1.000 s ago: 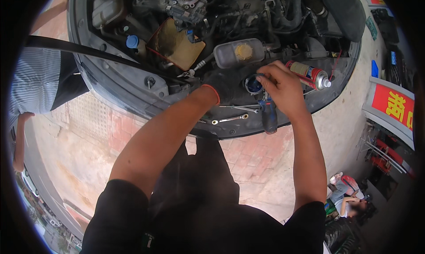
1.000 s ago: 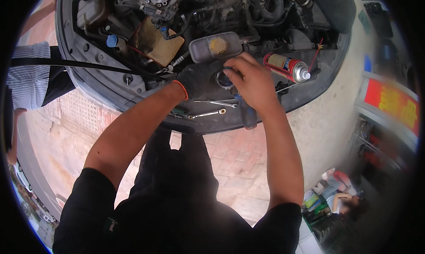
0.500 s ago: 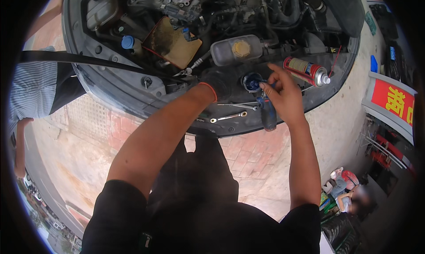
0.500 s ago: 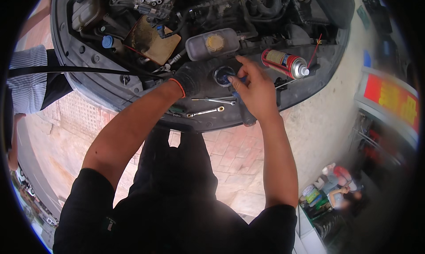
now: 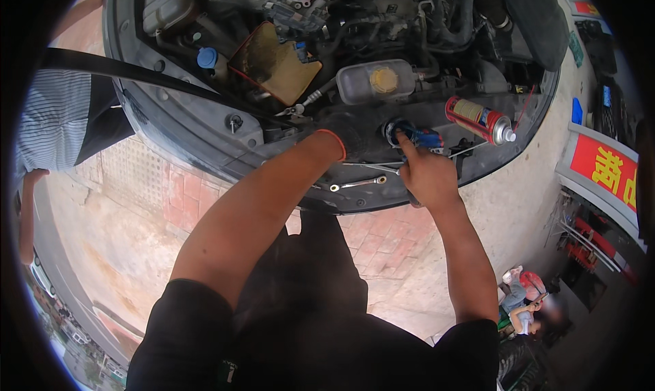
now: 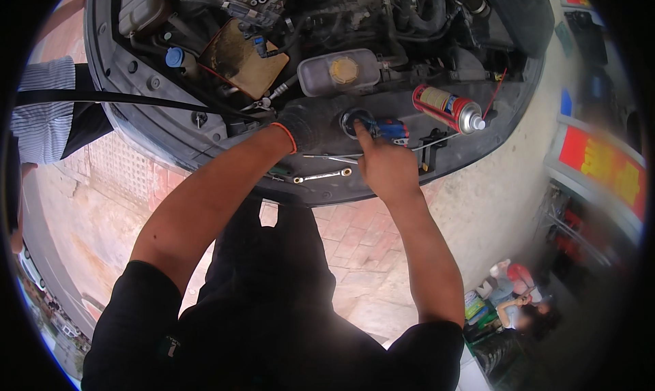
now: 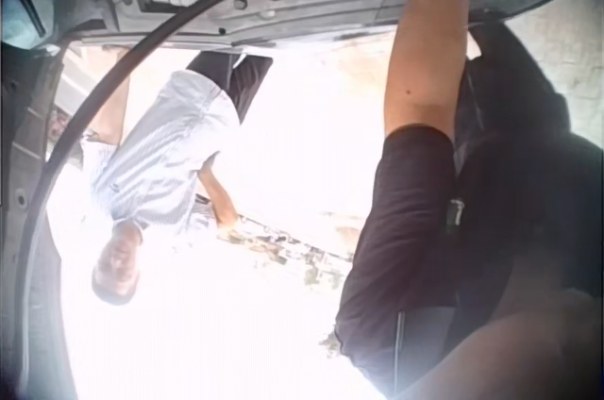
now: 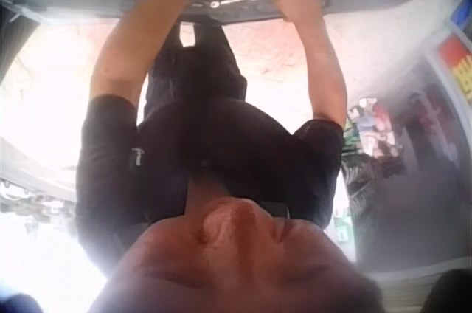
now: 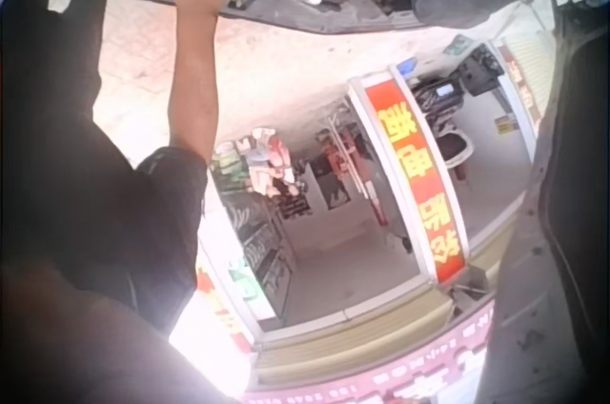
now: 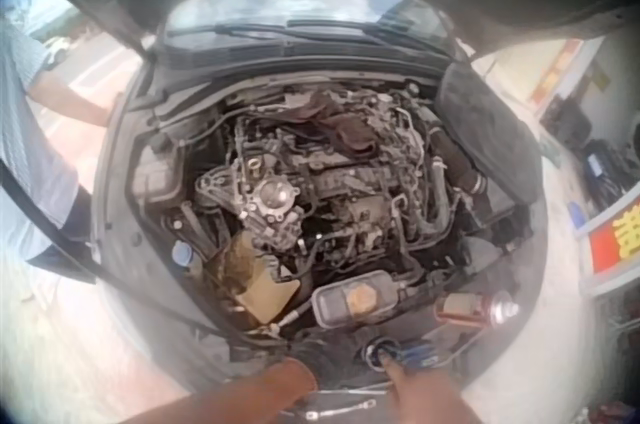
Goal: The person works on a car engine with the hood open, using a wrench and other tools to adjust components. They repeatedly reach into the engine bay, manipulate hoses and parts, and use tools to tighten or loosen bolts while another person observes.
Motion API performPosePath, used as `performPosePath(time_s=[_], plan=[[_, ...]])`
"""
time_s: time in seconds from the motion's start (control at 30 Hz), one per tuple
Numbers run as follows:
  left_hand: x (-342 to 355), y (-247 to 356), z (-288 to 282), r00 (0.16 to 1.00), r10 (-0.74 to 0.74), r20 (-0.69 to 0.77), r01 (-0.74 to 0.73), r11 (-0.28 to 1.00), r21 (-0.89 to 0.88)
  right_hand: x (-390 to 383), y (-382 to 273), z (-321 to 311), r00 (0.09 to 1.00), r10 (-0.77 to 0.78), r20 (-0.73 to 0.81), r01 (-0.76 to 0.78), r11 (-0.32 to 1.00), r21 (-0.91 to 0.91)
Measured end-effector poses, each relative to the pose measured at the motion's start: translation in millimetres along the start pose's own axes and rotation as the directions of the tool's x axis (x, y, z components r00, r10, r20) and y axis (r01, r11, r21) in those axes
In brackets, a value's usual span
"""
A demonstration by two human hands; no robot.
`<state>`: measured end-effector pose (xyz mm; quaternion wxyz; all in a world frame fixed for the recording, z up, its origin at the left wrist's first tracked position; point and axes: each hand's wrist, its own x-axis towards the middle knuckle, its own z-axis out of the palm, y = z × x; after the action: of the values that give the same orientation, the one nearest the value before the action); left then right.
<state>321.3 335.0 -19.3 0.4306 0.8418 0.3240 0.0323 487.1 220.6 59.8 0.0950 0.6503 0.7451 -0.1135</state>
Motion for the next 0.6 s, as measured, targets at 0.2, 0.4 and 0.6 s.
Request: performPosePath(time_s=[0.2, 0.4, 0.6], plan=[[-0.2, 4.6, -2.4, 1.0, 0.006, -0.018, -0.007, 0.999, -0.032, -3.8, 5.2, 1.3, 0.996, 0.085, -0.012, -0.077, 0.941, 0.329], [-2.5, 13.6, -9.9, 1.0, 0.007, -0.02, -0.008, 0.999, -0.037, -38.7, -0.6, -13.4, 0.906, 0.111, 0.409, -0.299, -0.516, 0.802], [-7.9, 28.6, -22.8, 0.999, -0.029, -0.019, 0.028, 0.998, -0.048, -63.3, -37.1, 26.4, 0.998, 0.01, 0.054, 0.003, -0.991, 0.136]])
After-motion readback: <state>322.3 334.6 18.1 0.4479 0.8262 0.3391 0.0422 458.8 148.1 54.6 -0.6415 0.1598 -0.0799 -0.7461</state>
